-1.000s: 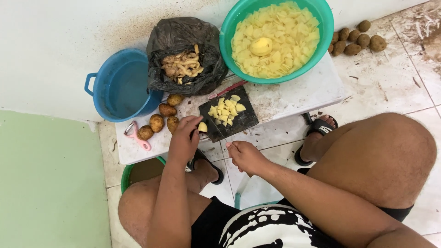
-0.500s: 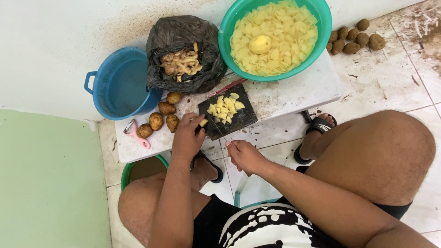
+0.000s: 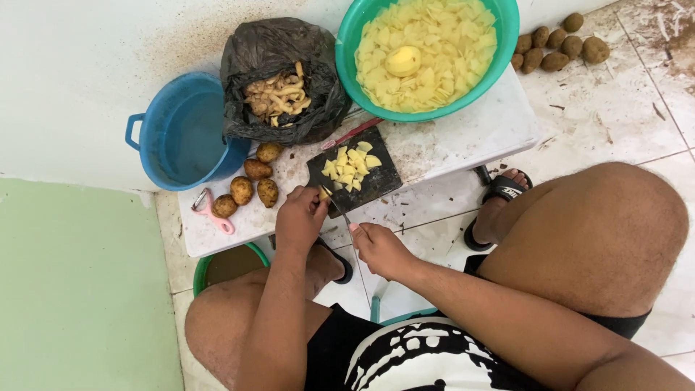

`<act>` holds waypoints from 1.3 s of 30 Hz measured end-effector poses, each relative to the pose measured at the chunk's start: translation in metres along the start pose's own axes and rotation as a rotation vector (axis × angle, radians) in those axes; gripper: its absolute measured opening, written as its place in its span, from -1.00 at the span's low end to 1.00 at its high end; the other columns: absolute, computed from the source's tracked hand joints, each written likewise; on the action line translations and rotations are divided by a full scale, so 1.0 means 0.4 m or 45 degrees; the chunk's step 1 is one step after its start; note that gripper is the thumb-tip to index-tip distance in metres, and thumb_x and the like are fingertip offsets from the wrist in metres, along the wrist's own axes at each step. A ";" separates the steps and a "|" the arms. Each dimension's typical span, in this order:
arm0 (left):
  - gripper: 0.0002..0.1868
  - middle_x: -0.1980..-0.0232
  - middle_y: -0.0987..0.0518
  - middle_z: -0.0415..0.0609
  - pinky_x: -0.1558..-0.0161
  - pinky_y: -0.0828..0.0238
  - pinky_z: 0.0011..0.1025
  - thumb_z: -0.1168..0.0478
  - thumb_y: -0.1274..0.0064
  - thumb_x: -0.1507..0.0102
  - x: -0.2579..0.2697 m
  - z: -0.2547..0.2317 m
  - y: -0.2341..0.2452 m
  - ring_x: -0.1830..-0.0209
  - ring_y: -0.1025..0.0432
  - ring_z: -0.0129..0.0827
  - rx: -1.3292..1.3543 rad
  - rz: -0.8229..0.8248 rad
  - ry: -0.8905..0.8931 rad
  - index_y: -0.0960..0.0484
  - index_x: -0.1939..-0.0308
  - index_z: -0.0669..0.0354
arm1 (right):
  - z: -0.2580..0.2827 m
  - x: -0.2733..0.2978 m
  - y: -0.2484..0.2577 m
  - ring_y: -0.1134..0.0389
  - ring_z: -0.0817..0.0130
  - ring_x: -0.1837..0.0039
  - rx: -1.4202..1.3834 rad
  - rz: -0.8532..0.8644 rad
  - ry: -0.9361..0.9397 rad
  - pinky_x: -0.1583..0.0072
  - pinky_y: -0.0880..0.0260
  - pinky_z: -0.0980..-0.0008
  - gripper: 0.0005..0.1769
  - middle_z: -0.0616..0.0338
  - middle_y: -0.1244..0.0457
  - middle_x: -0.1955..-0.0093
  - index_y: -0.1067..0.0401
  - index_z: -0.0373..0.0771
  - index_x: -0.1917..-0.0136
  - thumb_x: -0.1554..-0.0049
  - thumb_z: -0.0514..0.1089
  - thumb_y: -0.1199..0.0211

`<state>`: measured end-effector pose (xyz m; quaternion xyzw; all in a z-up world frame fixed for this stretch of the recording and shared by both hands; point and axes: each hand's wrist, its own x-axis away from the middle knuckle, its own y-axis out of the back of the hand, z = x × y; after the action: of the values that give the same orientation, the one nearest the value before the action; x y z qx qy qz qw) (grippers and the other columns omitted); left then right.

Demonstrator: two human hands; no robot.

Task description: Slicing peeled potatoes on a cutting board and placing them into a bowl of water.

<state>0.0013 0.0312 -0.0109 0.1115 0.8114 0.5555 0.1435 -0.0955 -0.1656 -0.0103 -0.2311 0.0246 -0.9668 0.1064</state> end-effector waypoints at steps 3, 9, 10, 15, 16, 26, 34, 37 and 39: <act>-0.79 0.23 -0.58 -0.03 0.19 -0.59 -0.22 0.22 -0.25 -0.22 -0.002 -0.002 0.004 0.21 -0.58 -0.13 0.131 0.008 0.072 -0.69 0.08 0.16 | -0.033 -0.028 -0.009 -0.28 0.27 0.46 0.110 -0.042 0.009 0.40 -0.33 0.30 -0.55 0.08 -0.23 0.52 -0.44 -0.31 0.24 -0.31 -0.07 0.15; -0.81 0.25 -0.59 0.06 0.22 -0.58 -0.20 0.28 -0.25 -0.25 -0.006 -0.023 0.024 0.24 -0.59 -0.10 0.224 0.001 0.054 -0.70 0.09 0.27 | -0.024 -0.032 -0.004 -0.37 0.06 0.29 0.237 -0.071 0.018 0.21 -0.41 0.11 -0.47 -0.05 -0.33 0.43 -0.47 -0.33 0.22 -0.35 0.04 0.13; -0.81 0.25 -0.59 0.06 0.22 -0.58 -0.20 0.28 -0.25 -0.25 -0.007 -0.021 0.023 0.24 -0.59 -0.10 0.223 0.004 0.055 -0.70 0.09 0.27 | -0.031 -0.034 -0.006 -0.37 0.06 0.29 0.234 -0.071 0.015 0.21 -0.41 0.11 -0.47 -0.05 -0.33 0.43 -0.47 -0.33 0.22 -0.35 0.04 0.13; -0.83 0.23 -0.59 0.01 0.18 -0.57 -0.24 0.30 -0.23 -0.26 -0.006 -0.020 0.032 0.23 -0.58 -0.14 0.225 0.034 0.055 -0.69 0.08 0.24 | -0.037 -0.033 -0.010 -0.41 0.00 0.25 0.251 -0.077 0.021 0.17 -0.44 0.10 -0.44 -0.06 -0.35 0.43 -0.46 -0.29 0.26 -0.37 0.08 0.12; -0.83 0.23 -0.59 0.01 0.18 -0.57 -0.24 0.30 -0.23 -0.26 -0.007 -0.021 0.031 0.23 -0.58 -0.14 0.226 0.036 0.054 -0.69 0.08 0.24 | -0.039 -0.033 -0.011 -0.41 0.00 0.25 0.249 -0.079 0.019 0.17 -0.44 0.10 -0.44 -0.06 -0.35 0.43 -0.46 -0.29 0.26 -0.37 0.08 0.12; -0.80 0.23 -0.60 0.01 0.15 -0.54 -0.20 0.30 -0.25 -0.25 -0.006 -0.016 0.030 0.23 -0.57 -0.14 0.259 0.050 0.059 -0.71 0.05 0.23 | -0.045 -0.038 -0.012 -0.39 0.05 0.29 0.228 -0.070 0.003 0.20 -0.42 0.14 -0.43 -0.02 -0.34 0.45 -0.45 -0.27 0.28 -0.37 0.07 0.15; -0.81 0.24 -0.61 0.02 0.15 -0.52 -0.21 0.30 -0.25 -0.27 -0.008 -0.030 0.043 0.25 -0.57 -0.13 0.284 0.038 0.054 -0.72 0.03 0.22 | 0.001 -0.017 0.002 -0.26 0.27 0.48 0.156 -0.015 -0.066 0.38 -0.32 0.35 -0.45 0.16 -0.26 0.54 -0.41 -0.23 0.31 -0.37 0.03 0.18; -0.80 0.25 -0.61 0.03 0.16 -0.52 -0.19 0.29 -0.26 -0.26 -0.012 -0.034 0.046 0.27 -0.57 -0.11 0.266 0.042 0.055 -0.72 0.04 0.22 | 0.041 0.002 0.011 -0.23 0.34 0.56 0.075 -0.008 -0.105 0.44 -0.30 0.41 -0.47 0.18 -0.24 0.55 -0.39 -0.20 0.31 -0.38 0.03 0.18; -0.77 0.24 -0.62 0.05 0.14 -0.53 -0.23 0.30 -0.26 -0.26 -0.010 -0.034 0.047 0.24 -0.59 -0.13 0.298 0.042 0.082 -0.72 0.00 0.25 | 0.046 -0.001 0.020 -0.17 0.35 0.60 0.050 0.036 -0.156 0.52 -0.24 0.42 -0.50 0.12 -0.19 0.54 -0.36 -0.27 0.27 -0.37 -0.02 0.21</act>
<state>0.0006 0.0247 0.0120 0.1230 0.8729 0.4626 0.0942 -0.0852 -0.1731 0.0054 -0.2874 0.0024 -0.9495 0.1258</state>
